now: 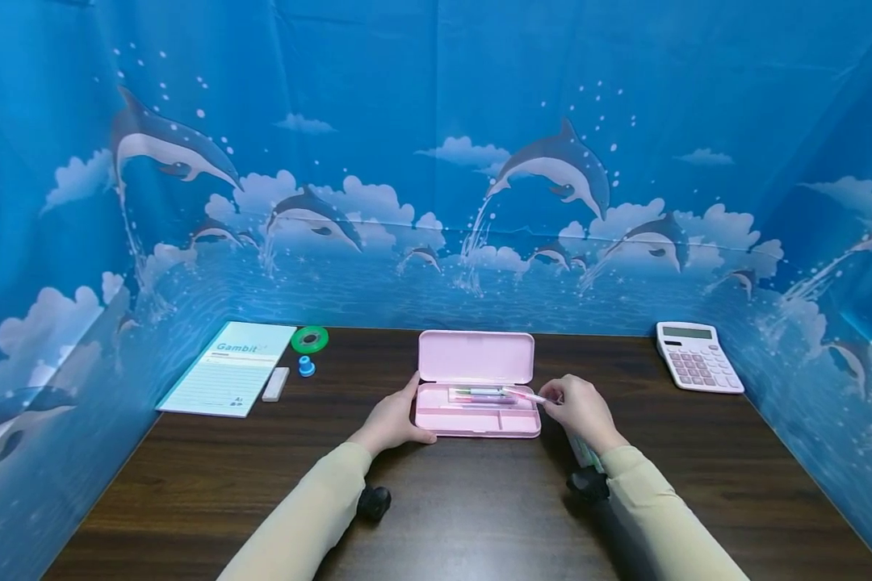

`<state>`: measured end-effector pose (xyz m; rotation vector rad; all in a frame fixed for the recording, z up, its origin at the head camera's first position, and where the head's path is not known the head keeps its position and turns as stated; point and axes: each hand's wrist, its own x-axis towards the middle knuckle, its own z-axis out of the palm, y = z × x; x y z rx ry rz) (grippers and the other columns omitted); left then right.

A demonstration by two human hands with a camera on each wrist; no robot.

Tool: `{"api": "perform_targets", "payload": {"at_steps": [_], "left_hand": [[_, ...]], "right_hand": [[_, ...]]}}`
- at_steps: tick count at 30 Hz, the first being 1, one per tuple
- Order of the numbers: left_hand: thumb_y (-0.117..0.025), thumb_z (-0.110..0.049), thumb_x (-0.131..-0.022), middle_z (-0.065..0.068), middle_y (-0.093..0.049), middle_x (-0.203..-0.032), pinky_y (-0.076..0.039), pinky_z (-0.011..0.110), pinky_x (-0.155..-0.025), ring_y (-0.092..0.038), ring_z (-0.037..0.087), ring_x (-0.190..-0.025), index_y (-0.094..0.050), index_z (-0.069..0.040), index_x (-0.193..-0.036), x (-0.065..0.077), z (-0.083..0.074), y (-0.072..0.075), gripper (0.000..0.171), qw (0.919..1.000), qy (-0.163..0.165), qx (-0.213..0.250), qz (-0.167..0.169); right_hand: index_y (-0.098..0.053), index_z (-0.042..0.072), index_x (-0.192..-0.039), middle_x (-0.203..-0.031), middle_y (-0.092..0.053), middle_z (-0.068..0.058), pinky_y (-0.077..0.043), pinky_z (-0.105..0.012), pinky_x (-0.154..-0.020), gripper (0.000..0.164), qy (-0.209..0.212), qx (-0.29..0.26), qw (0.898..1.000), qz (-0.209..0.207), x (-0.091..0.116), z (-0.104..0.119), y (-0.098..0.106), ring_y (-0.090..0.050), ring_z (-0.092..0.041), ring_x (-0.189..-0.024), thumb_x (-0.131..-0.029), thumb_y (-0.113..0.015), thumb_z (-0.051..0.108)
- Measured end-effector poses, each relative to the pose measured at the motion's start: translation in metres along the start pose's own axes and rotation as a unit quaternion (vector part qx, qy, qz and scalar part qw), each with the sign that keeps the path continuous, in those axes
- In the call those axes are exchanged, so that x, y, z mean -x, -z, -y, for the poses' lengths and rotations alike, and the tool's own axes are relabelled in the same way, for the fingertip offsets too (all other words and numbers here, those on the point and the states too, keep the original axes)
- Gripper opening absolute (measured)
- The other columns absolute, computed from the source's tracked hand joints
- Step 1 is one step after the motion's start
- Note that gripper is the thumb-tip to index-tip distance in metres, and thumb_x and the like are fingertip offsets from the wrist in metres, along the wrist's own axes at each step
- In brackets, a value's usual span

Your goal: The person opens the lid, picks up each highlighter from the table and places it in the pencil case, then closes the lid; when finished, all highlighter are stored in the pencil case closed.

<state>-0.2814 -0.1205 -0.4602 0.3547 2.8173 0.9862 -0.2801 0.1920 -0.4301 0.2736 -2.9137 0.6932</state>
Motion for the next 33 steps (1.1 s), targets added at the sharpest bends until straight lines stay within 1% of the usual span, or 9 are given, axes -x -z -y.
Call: {"api": "perform_targets", "payload": {"at_steps": [2, 6, 10, 13, 18, 20, 23, 27, 33], "left_hand": [[-0.087, -0.035, -0.066, 0.017, -0.041, -0.146, -0.038, 0.051, -0.104, -0.045, 0.033, -0.128, -0.013, -0.009, -0.153, 0.0, 0.0, -0.001, 0.117, 1.0, -0.002, 0.001, 0.001], [-0.087, -0.034, -0.066, 0.017, -0.041, -0.146, -0.038, 0.051, -0.103, -0.045, 0.033, -0.128, -0.013, -0.008, -0.153, 0.0, -0.002, -0.002, 0.117, 1.0, -0.002, 0.002, -0.001], [-0.087, -0.034, -0.066, 0.016, -0.041, -0.146, -0.038, 0.05, -0.104, -0.045, 0.033, -0.128, -0.013, -0.008, -0.153, -0.001, -0.005, -0.002, 0.117, 1.0, -0.003, 0.0, 0.0], [-0.087, -0.035, -0.066, 0.016, -0.041, -0.146, -0.038, 0.05, -0.104, -0.045, 0.033, -0.128, -0.013, -0.009, -0.153, -0.003, -0.007, -0.004, 0.117, 1.0, -0.007, -0.003, 0.005], [-0.087, -0.036, -0.066, 0.016, -0.042, -0.146, -0.038, 0.05, -0.103, -0.046, 0.033, -0.128, -0.013, -0.009, -0.153, -0.004, -0.008, -0.005, 0.117, 0.9999, -0.008, -0.003, 0.008], [-0.087, -0.036, -0.066, 0.016, -0.042, -0.145, -0.039, 0.05, -0.103, -0.046, 0.032, -0.127, -0.013, -0.009, -0.153, -0.004, -0.008, -0.005, 0.117, 0.9999, -0.008, -0.001, 0.007], [-0.087, -0.035, -0.066, 0.016, -0.042, -0.145, -0.039, 0.05, -0.103, -0.046, 0.033, -0.127, -0.013, -0.009, -0.153, -0.003, -0.007, -0.003, 0.117, 1.0, -0.008, 0.003, 0.005], [-0.087, -0.034, -0.066, 0.016, -0.041, -0.146, -0.038, 0.05, -0.104, -0.045, 0.033, -0.128, -0.014, -0.009, -0.153, -0.002, -0.005, -0.001, 0.116, 1.0, -0.003, 0.002, -0.002], [-0.087, -0.035, -0.066, 0.015, -0.04, -0.147, -0.037, 0.05, -0.104, -0.044, 0.032, -0.129, -0.013, -0.009, -0.153, -0.001, 0.0, -0.001, 0.116, 1.0, 0.002, -0.003, -0.002]], "right_hand": [[-0.074, 0.01, -0.086, -0.079, -0.059, -0.003, -0.049, -0.036, -0.066, 0.008, 0.008, -0.001, 1.0, 0.0, -0.003, 0.005, -0.004, -0.052, -0.018, -0.071, -0.078, -0.073, 0.009], [-0.074, 0.009, -0.085, -0.079, -0.06, -0.004, -0.049, -0.036, -0.067, 0.007, 0.027, -0.01, 1.0, 0.004, -0.009, 0.015, -0.012, -0.053, -0.017, -0.072, -0.079, -0.073, 0.009], [-0.074, 0.01, -0.082, -0.076, -0.059, -0.003, -0.048, -0.034, -0.064, 0.005, 0.044, -0.013, 0.999, 0.007, -0.015, 0.024, -0.018, -0.053, -0.017, -0.071, -0.078, -0.073, 0.008], [-0.074, 0.012, -0.081, -0.075, -0.06, 0.0, -0.047, -0.032, -0.064, 0.006, 0.042, -0.008, 0.999, 0.009, -0.019, 0.029, -0.022, -0.053, -0.015, -0.071, -0.077, -0.073, 0.008], [-0.074, 0.011, -0.091, -0.078, -0.062, -0.001, -0.049, -0.034, -0.068, 0.012, 0.043, -0.019, 0.999, 0.026, -0.023, 0.036, -0.026, -0.054, -0.016, -0.072, -0.079, -0.073, 0.01], [-0.073, 0.009, -0.096, -0.079, -0.062, -0.002, -0.049, -0.035, -0.068, 0.016, 0.048, -0.024, 0.998, 0.024, -0.024, 0.038, -0.026, -0.054, -0.016, -0.072, -0.08, -0.073, 0.011], [-0.072, 0.008, -0.098, -0.079, -0.063, -0.003, -0.049, -0.035, -0.067, 0.018, 0.054, -0.028, 0.998, 0.01, -0.023, 0.038, -0.024, -0.054, -0.017, -0.071, -0.08, -0.074, 0.011], [-0.072, 0.006, -0.094, -0.078, -0.063, -0.004, -0.05, -0.033, -0.067, 0.015, 0.059, -0.039, 0.997, -0.009, -0.021, 0.034, -0.02, -0.054, -0.017, -0.07, -0.08, -0.072, 0.01], [-0.071, 0.004, -0.091, -0.076, -0.062, -0.004, -0.049, -0.029, -0.063, 0.01, 0.038, -0.059, 0.998, -0.005, -0.014, 0.025, -0.013, -0.051, -0.017, -0.069, -0.083, -0.071, 0.009]]}}
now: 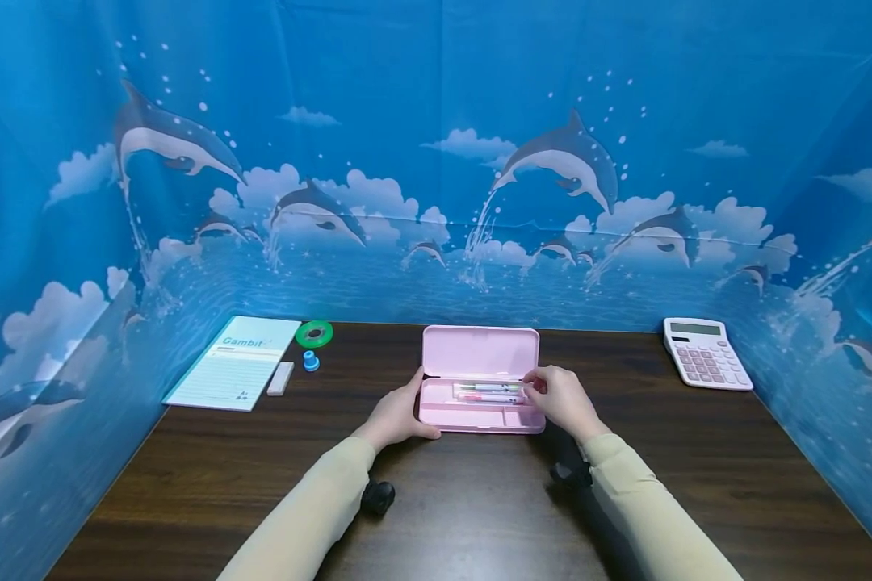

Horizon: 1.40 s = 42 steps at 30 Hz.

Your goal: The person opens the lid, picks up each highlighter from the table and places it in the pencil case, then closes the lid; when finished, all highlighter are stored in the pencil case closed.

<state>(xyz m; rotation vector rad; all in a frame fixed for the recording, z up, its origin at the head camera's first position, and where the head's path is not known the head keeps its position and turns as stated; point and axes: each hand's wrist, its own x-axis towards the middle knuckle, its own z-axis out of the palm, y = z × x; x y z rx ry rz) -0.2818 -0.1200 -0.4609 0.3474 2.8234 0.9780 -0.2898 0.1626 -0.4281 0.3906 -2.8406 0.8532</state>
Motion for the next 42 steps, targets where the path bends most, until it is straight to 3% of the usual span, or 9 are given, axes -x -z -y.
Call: {"api": "perform_targets", "payload": {"at_steps": [11, 27, 34, 42], "left_hand": [[-0.087, -0.035, -0.066, 0.016, -0.04, -0.147, -0.037, 0.05, -0.104, -0.044, 0.033, -0.13, -0.012, -0.01, -0.153, 0.001, 0.001, 0.0, 0.118, 1.0, 0.006, 0.0, 0.002], [-0.087, -0.033, -0.066, 0.015, -0.04, -0.147, -0.037, 0.051, -0.104, -0.044, 0.033, -0.129, -0.013, -0.009, -0.153, 0.001, 0.001, 0.002, 0.117, 0.9999, 0.01, 0.0, 0.003], [-0.087, -0.033, -0.066, 0.015, -0.041, -0.147, -0.038, 0.053, -0.103, -0.045, 0.033, -0.128, -0.013, -0.01, -0.153, 0.0, 0.001, 0.0, 0.116, 0.9999, 0.006, 0.009, 0.004], [-0.087, -0.032, -0.067, 0.015, -0.04, -0.147, -0.037, 0.054, -0.103, -0.045, 0.034, -0.128, -0.013, -0.012, -0.153, -0.001, -0.001, 0.0, 0.116, 0.9999, 0.004, 0.013, 0.004]], "right_hand": [[-0.071, 0.001, -0.098, -0.087, -0.068, -0.011, -0.054, -0.04, -0.073, 0.016, -0.052, 0.013, 0.999, 0.009, 0.019, -0.024, 0.02, -0.058, -0.021, -0.074, -0.085, -0.069, 0.011], [-0.07, -0.004, -0.096, -0.083, -0.068, -0.012, -0.053, -0.039, -0.068, 0.018, -0.075, 0.031, 0.997, 0.012, 0.047, -0.061, 0.039, -0.056, -0.019, -0.07, -0.085, -0.068, 0.01], [-0.07, -0.004, -0.093, -0.081, -0.067, -0.01, -0.052, -0.037, -0.066, 0.018, -0.106, 0.034, 0.993, 0.041, 0.059, -0.072, 0.044, -0.055, -0.019, -0.07, -0.083, -0.07, 0.011], [-0.07, -0.006, -0.091, -0.082, -0.068, -0.012, -0.053, -0.038, -0.066, 0.021, -0.11, 0.037, 0.991, 0.06, 0.066, -0.076, 0.048, -0.057, -0.018, -0.07, -0.082, -0.071, 0.013]]}}
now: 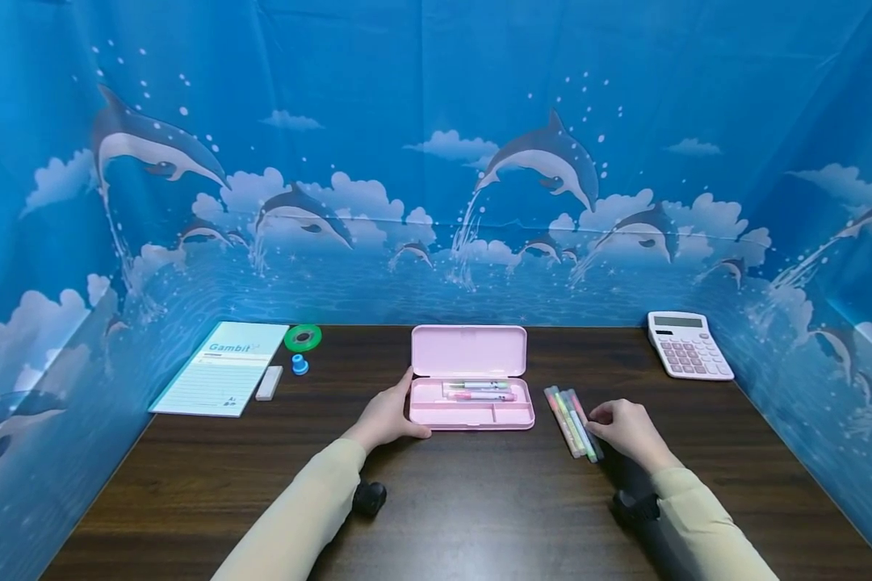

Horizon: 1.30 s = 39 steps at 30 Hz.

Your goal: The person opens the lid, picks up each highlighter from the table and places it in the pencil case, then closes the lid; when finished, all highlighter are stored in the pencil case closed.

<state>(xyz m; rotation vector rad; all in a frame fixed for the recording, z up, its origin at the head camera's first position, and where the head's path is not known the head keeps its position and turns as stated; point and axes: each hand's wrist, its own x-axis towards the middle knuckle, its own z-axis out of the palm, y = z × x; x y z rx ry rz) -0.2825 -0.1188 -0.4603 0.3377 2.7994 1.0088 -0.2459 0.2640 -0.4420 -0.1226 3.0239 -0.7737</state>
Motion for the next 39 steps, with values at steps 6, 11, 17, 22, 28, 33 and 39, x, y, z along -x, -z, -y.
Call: {"api": "perform_targets", "payload": {"at_steps": [6, 11, 17, 22, 28, 33, 39], "left_hand": [[-0.086, -0.033, -0.067, 0.015, -0.04, -0.147, -0.037, 0.054, -0.103, -0.044, 0.034, -0.129, -0.012, -0.012, -0.153, 0.0, 0.0003, 0.0002, 0.116, 1.0, 0.002, 0.001, 0.001], [-0.086, -0.033, -0.067, 0.015, -0.041, -0.147, -0.037, 0.054, -0.103, -0.045, 0.034, -0.128, -0.013, -0.012, -0.153, -0.0007, 0.0004, -0.0002, 0.116, 1.0, -0.002, -0.001, -0.001], [-0.086, -0.033, -0.067, 0.015, -0.041, -0.146, -0.037, 0.053, -0.103, -0.045, 0.033, -0.128, -0.013, -0.011, -0.153, -0.0008, 0.0, -0.0001, 0.116, 1.0, -0.002, -0.003, 0.001], [-0.086, -0.032, -0.067, 0.015, -0.04, -0.147, -0.037, 0.053, -0.104, -0.044, 0.034, -0.129, -0.013, -0.01, -0.153, -0.0004, -0.0012, 0.0002, 0.115, 1.0, 0.002, -0.003, 0.003], [-0.086, -0.032, -0.067, 0.016, -0.039, -0.148, -0.036, 0.053, -0.104, -0.043, 0.034, -0.13, -0.012, -0.01, -0.153, 0.0006, -0.0021, 0.0011, 0.115, 1.0, 0.005, -0.002, 0.004], [-0.086, -0.033, -0.068, 0.016, -0.039, -0.147, -0.036, 0.053, -0.104, -0.043, 0.034, -0.13, -0.012, -0.01, -0.153, 0.0007, -0.0015, 0.001, 0.115, 1.0, 0.003, -0.003, 0.005], [-0.086, -0.032, -0.068, 0.016, -0.039, -0.148, -0.036, 0.053, -0.104, -0.043, 0.034, -0.13, -0.012, -0.01, -0.153, 0.0012, -0.0011, 0.001, 0.115, 1.0, 0.003, -0.002, 0.006]], "right_hand": [[-0.071, -0.005, -0.088, -0.079, -0.068, -0.01, -0.052, -0.036, -0.064, 0.019, 0.007, 0.004, 1.0, 0.0, -0.0008, -0.0008, -0.0011, -0.057, -0.017, -0.068, -0.082, -0.071, 0.012], [-0.071, -0.003, -0.083, -0.076, -0.068, -0.008, -0.05, -0.035, -0.062, 0.016, 0.01, 0.01, 1.0, -0.007, -0.0013, -0.0009, -0.0026, -0.056, -0.016, -0.067, -0.081, -0.071, 0.012], [-0.07, -0.002, -0.079, -0.074, -0.067, -0.007, -0.048, -0.035, -0.061, 0.014, 0.0, 0.018, 1.0, -0.015, -0.0006, -0.0013, -0.0014, -0.056, -0.016, -0.066, -0.079, -0.071, 0.012], [-0.07, -0.002, -0.078, -0.071, -0.066, -0.006, -0.045, -0.032, -0.058, 0.015, -0.017, 0.021, 0.999, -0.016, 0.0001, -0.0023, -0.0002, -0.053, -0.016, -0.063, -0.078, -0.07, 0.012], [-0.069, -0.004, -0.076, -0.067, -0.064, -0.006, -0.043, -0.031, -0.055, 0.014, -0.053, 0.017, 0.998, -0.017, 0.0012, -0.0016, 0.0026, -0.052, -0.018, -0.061, -0.078, -0.068, 0.01], [-0.068, -0.005, -0.078, -0.069, -0.063, -0.008, -0.045, -0.031, -0.055, 0.014, -0.067, 0.011, 0.997, -0.019, 0.0021, -0.0023, 0.0025, -0.052, -0.018, -0.062, -0.079, -0.067, 0.01], [-0.068, -0.003, -0.085, -0.073, -0.063, -0.008, -0.046, -0.034, -0.058, 0.014, -0.071, 0.006, 0.997, -0.035, 0.0023, -0.0039, -0.0001, -0.052, -0.02, -0.063, -0.08, -0.066, 0.01]]}}
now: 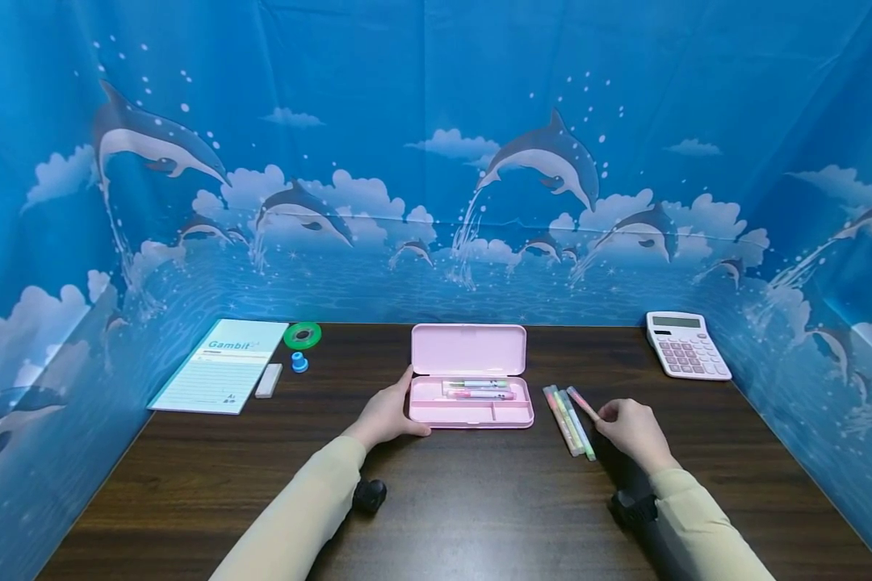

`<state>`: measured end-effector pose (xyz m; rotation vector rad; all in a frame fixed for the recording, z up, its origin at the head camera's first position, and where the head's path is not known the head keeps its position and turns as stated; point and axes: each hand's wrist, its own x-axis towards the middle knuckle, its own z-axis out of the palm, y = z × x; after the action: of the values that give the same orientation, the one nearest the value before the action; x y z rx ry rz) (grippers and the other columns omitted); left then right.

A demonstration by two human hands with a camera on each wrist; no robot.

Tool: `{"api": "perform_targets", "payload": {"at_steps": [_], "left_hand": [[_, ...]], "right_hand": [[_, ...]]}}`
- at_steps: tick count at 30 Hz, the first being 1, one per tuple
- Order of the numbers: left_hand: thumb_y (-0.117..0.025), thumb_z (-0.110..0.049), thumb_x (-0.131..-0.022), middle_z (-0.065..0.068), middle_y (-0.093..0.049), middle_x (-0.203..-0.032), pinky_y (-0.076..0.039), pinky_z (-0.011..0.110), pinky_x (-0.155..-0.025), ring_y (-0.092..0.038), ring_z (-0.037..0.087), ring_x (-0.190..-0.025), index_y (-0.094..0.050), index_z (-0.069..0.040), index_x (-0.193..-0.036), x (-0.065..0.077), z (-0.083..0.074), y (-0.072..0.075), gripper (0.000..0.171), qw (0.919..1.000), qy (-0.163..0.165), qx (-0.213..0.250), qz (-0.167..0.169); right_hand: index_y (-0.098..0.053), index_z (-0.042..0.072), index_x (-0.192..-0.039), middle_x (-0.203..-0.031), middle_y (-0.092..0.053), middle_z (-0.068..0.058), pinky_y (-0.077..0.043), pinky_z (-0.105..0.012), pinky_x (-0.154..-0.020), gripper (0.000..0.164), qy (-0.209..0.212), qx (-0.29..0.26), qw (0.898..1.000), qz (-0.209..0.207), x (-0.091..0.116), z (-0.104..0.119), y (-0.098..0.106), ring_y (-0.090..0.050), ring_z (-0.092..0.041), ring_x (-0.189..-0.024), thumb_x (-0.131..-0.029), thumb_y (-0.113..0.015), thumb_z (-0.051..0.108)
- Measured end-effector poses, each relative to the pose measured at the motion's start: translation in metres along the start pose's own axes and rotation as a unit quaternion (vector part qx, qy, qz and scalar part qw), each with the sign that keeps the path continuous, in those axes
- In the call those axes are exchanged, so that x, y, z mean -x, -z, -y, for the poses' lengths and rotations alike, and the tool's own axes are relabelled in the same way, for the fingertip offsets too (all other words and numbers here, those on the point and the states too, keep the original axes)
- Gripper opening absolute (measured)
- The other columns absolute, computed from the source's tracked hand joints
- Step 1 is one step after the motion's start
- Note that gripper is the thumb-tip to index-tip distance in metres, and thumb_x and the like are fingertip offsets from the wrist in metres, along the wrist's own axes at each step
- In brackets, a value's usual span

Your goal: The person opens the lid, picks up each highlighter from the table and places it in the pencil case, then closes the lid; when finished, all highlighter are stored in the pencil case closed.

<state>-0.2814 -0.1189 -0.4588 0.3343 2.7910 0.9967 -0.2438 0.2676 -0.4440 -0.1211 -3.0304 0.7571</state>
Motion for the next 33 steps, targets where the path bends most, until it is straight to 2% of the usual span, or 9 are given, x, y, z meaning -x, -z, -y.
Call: {"api": "perform_targets", "payload": {"at_steps": [11, 16, 21, 33], "left_hand": [[-0.086, -0.033, -0.067, 0.015, -0.04, -0.147, -0.037, 0.052, -0.104, -0.044, 0.034, -0.129, -0.012, -0.01, -0.153, -0.001, 0.003, 0.0, 0.116, 1.0, -0.002, -0.003, -0.005], [-0.086, -0.032, -0.067, 0.016, -0.041, -0.146, -0.037, 0.052, -0.103, -0.045, 0.034, -0.128, -0.013, -0.009, -0.153, 0.001, 0.002, -0.001, 0.116, 1.0, -0.006, -0.001, -0.008], [-0.087, -0.032, -0.066, 0.014, -0.041, -0.146, -0.04, 0.051, -0.102, -0.047, 0.032, -0.125, -0.013, -0.012, -0.153, 0.002, 0.003, -0.005, 0.116, 0.9999, -0.008, 0.014, -0.004], [-0.087, -0.033, -0.066, 0.016, -0.041, -0.146, -0.037, 0.052, -0.104, -0.045, 0.033, -0.128, -0.013, -0.009, -0.153, 0.0, 0.003, -0.004, 0.116, 0.9999, -0.004, 0.001, -0.011]], "right_hand": [[-0.071, 0.003, -0.09, -0.083, -0.067, -0.01, -0.051, -0.044, -0.068, 0.014, 0.042, 0.001, 0.998, -0.047, -0.003, 0.019, -0.004, -0.055, -0.021, -0.07, -0.081, -0.071, 0.013], [-0.073, 0.005, -0.09, -0.084, -0.067, -0.009, -0.05, -0.04, -0.064, 0.013, 0.071, 0.003, 0.995, -0.062, -0.004, 0.034, -0.009, -0.055, -0.02, -0.07, -0.08, -0.073, 0.013], [-0.074, 0.007, -0.09, -0.083, -0.062, -0.008, -0.047, -0.033, -0.059, 0.015, 0.078, 0.002, 0.995, -0.059, -0.004, 0.05, -0.017, -0.05, -0.019, -0.069, -0.078, -0.076, 0.014], [-0.076, 0.011, -0.086, -0.077, -0.059, -0.002, -0.046, -0.031, -0.06, 0.01, 0.132, -0.013, 0.989, -0.064, -0.011, 0.085, -0.035, -0.05, -0.016, -0.069, -0.077, -0.078, 0.016]]}}
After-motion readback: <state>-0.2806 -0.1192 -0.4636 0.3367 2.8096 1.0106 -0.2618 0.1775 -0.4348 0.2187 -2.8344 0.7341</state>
